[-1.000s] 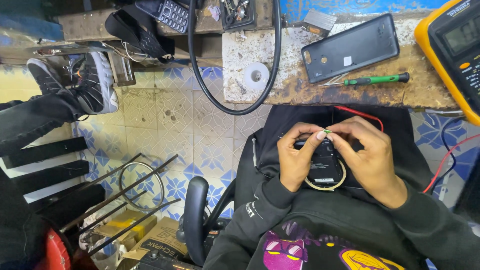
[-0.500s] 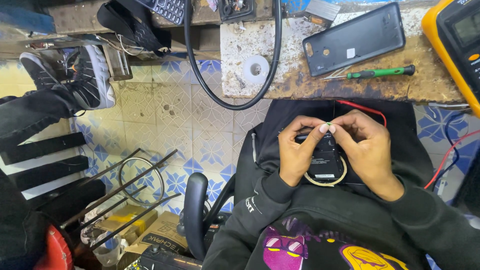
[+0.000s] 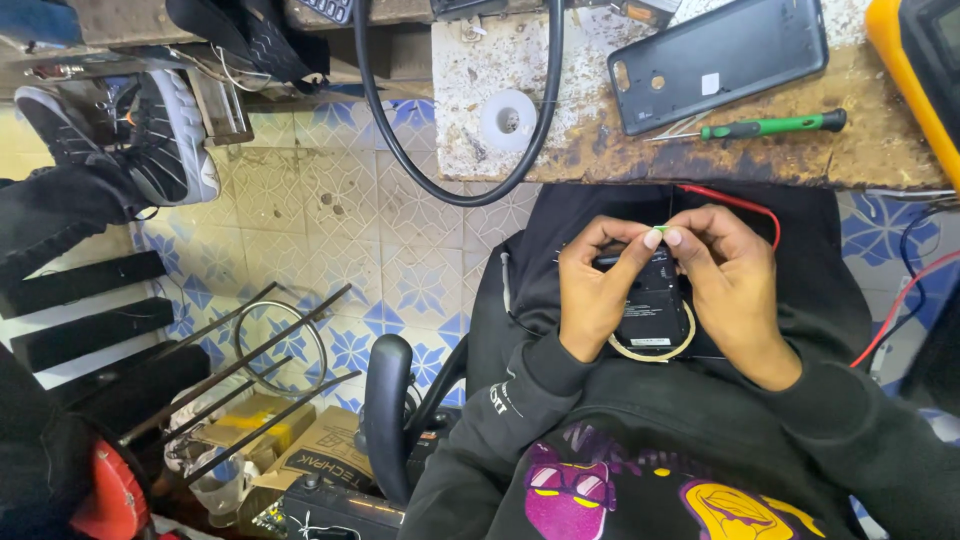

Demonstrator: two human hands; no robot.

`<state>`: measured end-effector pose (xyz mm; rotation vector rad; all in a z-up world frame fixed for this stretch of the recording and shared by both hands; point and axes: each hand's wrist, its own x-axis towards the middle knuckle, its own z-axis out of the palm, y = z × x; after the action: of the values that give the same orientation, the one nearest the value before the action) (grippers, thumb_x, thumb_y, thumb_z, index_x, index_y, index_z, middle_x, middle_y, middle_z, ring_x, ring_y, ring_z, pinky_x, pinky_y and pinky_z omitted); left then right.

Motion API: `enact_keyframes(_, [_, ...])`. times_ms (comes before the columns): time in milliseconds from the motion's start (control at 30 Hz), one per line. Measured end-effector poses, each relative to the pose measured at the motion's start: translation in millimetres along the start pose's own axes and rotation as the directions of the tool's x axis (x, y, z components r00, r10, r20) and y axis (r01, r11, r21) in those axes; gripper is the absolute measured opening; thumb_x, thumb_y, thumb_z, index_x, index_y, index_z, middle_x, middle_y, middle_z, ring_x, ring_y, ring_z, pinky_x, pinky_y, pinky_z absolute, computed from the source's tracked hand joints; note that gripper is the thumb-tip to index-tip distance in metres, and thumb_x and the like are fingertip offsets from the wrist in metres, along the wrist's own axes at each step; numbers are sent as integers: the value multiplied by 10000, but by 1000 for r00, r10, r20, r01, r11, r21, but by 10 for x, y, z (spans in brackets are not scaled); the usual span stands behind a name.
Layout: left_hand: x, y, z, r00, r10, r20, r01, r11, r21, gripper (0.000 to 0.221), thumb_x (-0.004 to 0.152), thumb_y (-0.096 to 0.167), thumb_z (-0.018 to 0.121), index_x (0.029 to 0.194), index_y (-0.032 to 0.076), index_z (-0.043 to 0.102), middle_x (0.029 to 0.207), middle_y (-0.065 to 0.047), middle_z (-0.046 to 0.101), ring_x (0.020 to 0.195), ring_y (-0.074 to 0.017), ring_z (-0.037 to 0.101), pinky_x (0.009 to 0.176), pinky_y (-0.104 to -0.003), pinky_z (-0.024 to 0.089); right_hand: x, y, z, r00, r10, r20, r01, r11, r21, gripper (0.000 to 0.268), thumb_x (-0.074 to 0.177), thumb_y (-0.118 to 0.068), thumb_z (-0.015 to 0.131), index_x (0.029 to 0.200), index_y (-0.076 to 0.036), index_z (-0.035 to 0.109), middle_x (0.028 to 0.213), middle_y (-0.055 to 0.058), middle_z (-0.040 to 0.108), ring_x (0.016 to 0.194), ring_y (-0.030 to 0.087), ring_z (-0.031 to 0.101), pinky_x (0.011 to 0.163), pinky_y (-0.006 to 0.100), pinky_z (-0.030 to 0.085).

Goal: Disassembling and inspecting a smartphone using a screwdriver at a repair bench.

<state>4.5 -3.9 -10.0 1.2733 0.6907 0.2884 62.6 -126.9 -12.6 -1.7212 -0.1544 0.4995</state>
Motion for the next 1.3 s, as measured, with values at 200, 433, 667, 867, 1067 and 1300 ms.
enact_keyframes(200, [2,-34,19,1000,6,-6,-6,1000,7,149,885,200,846,959,90,779,791,-8,718,798,-16,634,737,-224,527,17,34,-52,992,-125,23,127,981,-146,104,1086,-64,664,1019,-4,717,723,125,615,654,220,608,631,342,486])
enact_keyframes(433, [19,34,-120,982,-14,189,4,999,53,161,999,258,704,1086,125,734,1083,-7,746,1027,-102,674,1000,-266,524,-60,-75,-86,999,44,-31,-44,999,-3,140,1099,-158,610,1064,-23,601,838,50,605,697,101,541,684,229,448])
enact_keyframes(667, [111,194,-287,868,-163,469,92,981,172,288,1019,311,652,1219,117,726,1179,-62,764,1132,-137,700,1056,-271,523,-132,-138,-213,993,117,-33,-112,984,137,100,1078,-108,602,1048,-17,575,838,105,630,670,133,560,649,228,480])
enact_keyframes(867, [196,203,-372,800,-180,572,46,970,240,329,1046,326,601,1262,104,709,1256,-74,743,1203,-158,680,1102,-287,492,-174,-228,-262,988,151,9,-151,979,135,102,1068,-99,590,1030,-4,581,826,115,632,655,146,556,646,233,472])
enact_keyframes(1067, [150,366,-371,820,-237,521,217,971,100,303,1055,270,613,1278,82,693,1171,-108,771,1117,-148,710,1034,-286,561,-260,-414,-337,977,212,28,-213,967,142,93,1050,-90,602,1053,2,588,836,120,636,669,154,570,652,237,483])
enact_keyframes(1300, [120,591,-387,850,-233,473,271,963,-14,301,1073,241,601,1297,53,670,1175,-165,766,1086,-172,728,1030,-303,587,-347,-610,-357,977,202,65,-207,974,94,121,1037,-62,593,981,44,581,835,153,601,651,180,550,661,243,474])
